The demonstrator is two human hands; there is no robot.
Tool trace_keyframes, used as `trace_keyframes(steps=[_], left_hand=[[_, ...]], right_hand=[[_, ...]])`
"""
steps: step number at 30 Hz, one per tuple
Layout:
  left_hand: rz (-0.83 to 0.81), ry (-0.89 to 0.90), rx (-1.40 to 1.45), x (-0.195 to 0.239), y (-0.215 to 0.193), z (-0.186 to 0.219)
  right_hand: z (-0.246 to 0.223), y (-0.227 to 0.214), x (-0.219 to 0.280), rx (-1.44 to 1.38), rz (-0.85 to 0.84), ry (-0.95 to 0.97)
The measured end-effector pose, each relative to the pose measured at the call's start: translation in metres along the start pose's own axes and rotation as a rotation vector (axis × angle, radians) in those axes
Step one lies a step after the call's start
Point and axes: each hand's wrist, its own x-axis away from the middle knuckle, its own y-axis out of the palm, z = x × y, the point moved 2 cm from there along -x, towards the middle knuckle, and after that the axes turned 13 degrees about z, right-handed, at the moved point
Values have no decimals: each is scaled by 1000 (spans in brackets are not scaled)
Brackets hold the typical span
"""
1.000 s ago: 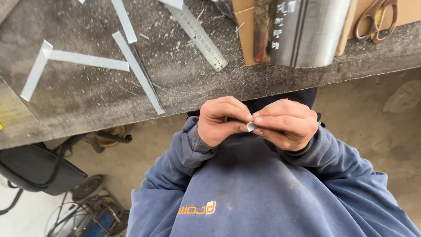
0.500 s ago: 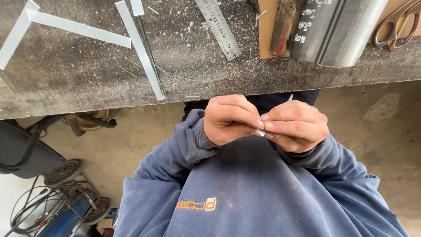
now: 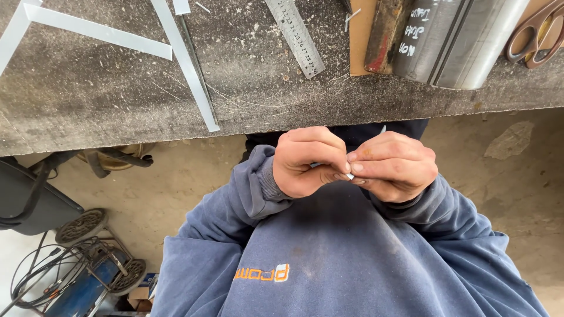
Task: The recorder is measuring, cutting, and installing white insulation strips into the slots of a metal motor stator at a workbench.
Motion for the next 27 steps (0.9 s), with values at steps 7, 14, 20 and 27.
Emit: trace_keyframes(steps=[7, 14, 20, 27], left_hand=[[-29, 16, -23, -12, -3, 15], [-100, -91, -183, -19, -7, 30], [-78, 120, -366, -16, -13, 28], [-93, 141, -467, -13, -12, 31]], right_hand=[[-6, 0, -9, 35, 92, -106], [-29, -9, -22, 451, -66, -301], [-32, -12, -33, 257, -181, 90], [-13, -9, -6, 211, -129, 246]])
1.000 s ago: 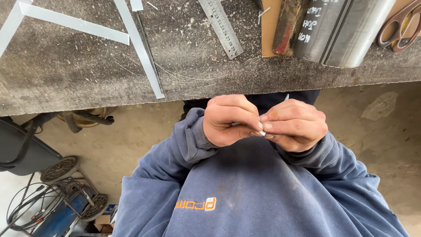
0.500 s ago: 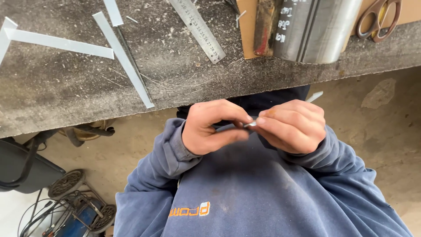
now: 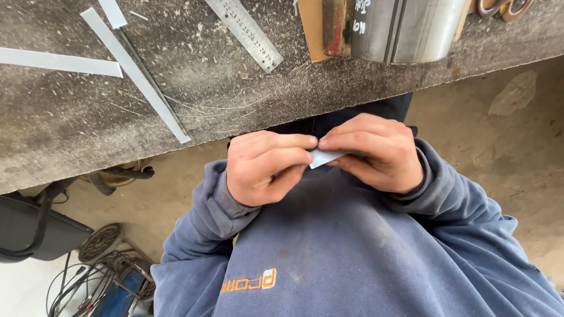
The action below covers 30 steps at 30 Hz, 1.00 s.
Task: The recorder is measuring, cutting, and installing white insulation strips into the slots of a metal motor stator at a workbench.
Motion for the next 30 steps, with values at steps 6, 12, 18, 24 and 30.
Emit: trace_keyframes(steps=[6, 12, 18, 24, 30], left_hand=[[-39, -178, -18, 0, 5, 11], [-16, -216, -79, 4, 7, 11], [-69, -105, -155, 8, 0, 10], [-100, -31, -203, 17, 1, 12], [-85, -47, -211, 25, 2, 12]], right_hand=[[-3, 5, -2, 190, 50, -176], [-8, 7, -5, 226, 21, -205], [-16, -4, -11, 158, -157, -44], [-17, 4, -5, 211, -128, -80], [-12, 12, 2, 208, -108, -96]])
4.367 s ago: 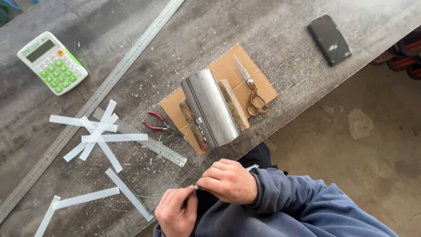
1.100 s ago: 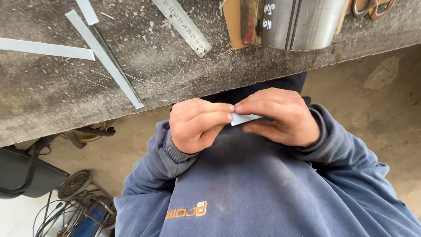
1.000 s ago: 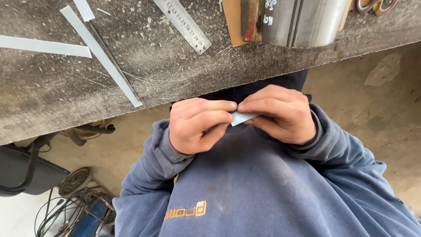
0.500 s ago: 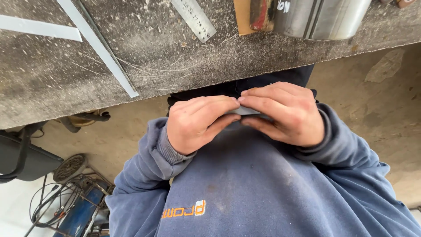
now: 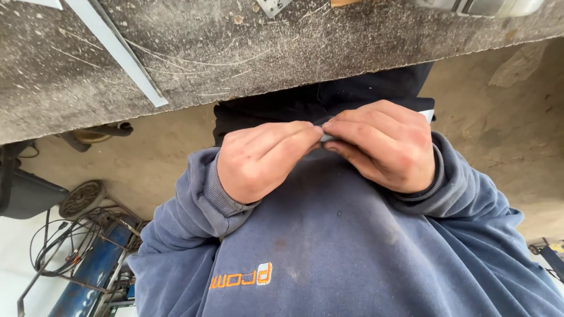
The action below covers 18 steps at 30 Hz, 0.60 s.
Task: The recorder is measuring, cutting, and installing white insulation strips into the slots of a metal motor stator at a workbench.
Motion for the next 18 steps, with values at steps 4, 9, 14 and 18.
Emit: trace_keyframes(steps=[4, 9, 14, 18], left_hand=[[8, -14, -61, -2, 2, 1], [25, -40, -103, 2, 5, 3], [31, -35, -125, 1, 7, 1], [36, -28, -127, 3, 8, 0]], right_hand=[[2, 4, 4, -2, -9, 3], [6, 6, 2, 13, -7, -29], [8, 6, 2, -2, -3, -38], [15, 6, 3, -30, -10, -62]])
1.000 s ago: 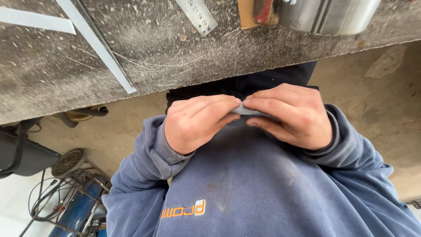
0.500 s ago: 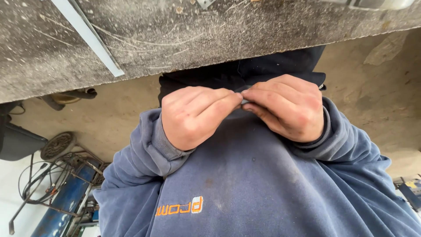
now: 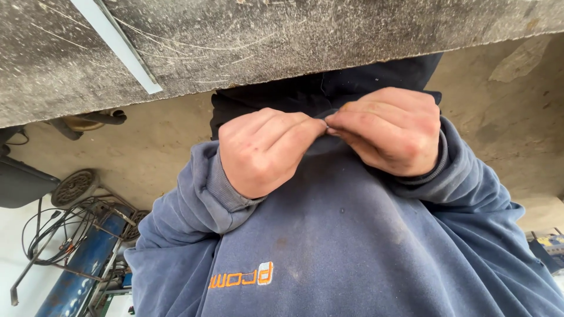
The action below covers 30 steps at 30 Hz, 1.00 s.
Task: The recorder is measuring, cutting, and installing white insulation strips into the slots of a metal motor stator at a workbench.
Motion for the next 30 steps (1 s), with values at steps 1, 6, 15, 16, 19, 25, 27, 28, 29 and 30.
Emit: trace_keyframes(steps=[1, 6, 15, 16, 19, 25, 27, 28, 29, 30], left_hand=[[-3, -5, 3, 1, -1, 0], [18, -29, 7, 7, -8, -5], [-22, 10, -53, -14, 1, 4], [-22, 7, -52, -12, 2, 3], [-26, 19, -73, -8, 3, 2], [-50, 94, -95, -1, 4, 1], [-33, 130, -105, -1, 4, 2], [-42, 130, -100, -2, 3, 2], [-42, 153, -100, -4, 2, 2], [-41, 175, -101, -6, 2, 2]], right_hand=[[-1, 0, -1, -2, -2, 6], [-10, -9, -21, 73, -10, 25], [-10, -3, -16, 60, -38, -21], [-9, -3, -15, 58, -41, -19], [-8, -2, -14, 65, -48, -40], [-7, 2, -16, 75, -87, -39], [-6, 3, -15, 83, -96, -78], [-6, 3, -16, 83, -91, -68], [-5, 3, -16, 67, -92, -84], [-5, 2, -17, 52, -93, -100]])
